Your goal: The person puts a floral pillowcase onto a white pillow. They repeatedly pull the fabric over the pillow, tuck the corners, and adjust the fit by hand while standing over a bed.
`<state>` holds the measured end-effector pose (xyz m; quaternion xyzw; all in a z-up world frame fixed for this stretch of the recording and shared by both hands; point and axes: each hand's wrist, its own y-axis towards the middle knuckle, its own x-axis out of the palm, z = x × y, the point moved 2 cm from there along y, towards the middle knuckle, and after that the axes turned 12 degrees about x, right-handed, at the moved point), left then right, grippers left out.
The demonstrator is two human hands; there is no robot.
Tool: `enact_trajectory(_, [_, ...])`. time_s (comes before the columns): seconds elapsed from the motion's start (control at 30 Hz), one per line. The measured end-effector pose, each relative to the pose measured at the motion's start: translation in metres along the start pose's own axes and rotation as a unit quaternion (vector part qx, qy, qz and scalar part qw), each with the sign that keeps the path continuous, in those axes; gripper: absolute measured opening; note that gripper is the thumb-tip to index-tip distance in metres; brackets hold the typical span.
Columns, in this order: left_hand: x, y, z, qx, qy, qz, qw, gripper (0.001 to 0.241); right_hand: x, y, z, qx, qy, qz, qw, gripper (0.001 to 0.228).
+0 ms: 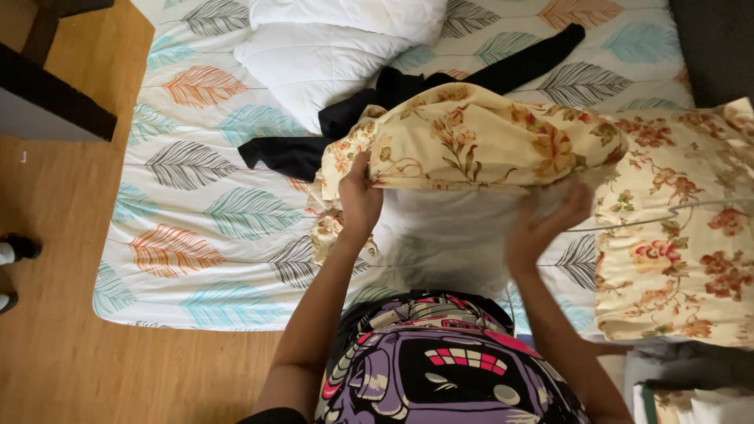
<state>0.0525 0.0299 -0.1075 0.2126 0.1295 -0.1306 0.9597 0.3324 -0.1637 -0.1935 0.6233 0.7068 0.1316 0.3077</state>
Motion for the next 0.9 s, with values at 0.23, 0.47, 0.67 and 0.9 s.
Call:
enact_trajectory(0.23, [0.018,-0.008,0.02,0.145,0.089,-0.021,0.985,0.035,0.026,-0.065,-0.114,-0.246,-0.021,-0.158,0.956,0.076])
enact_trajectory(0.47, [0.032,-0.018,0.043,0.201,0.031,-0.085,0.975,0.033,0.049,-0.071,-0.087,-0.166,0.031,-0.108,0.98,0.057])
enact_trajectory(0.67, [0.038,-0.02,0.036,0.213,0.013,-0.107,0.971,0.032,0.062,-0.065,-0.079,-0.048,-0.009,-0.13,0.99,0.064])
enact_trajectory(0.9, [0.042,-0.013,-0.005,0.261,0.109,-0.122,0.951,0.041,0.062,-0.052,-0.114,-0.029,0.061,-0.183,0.981,0.022])
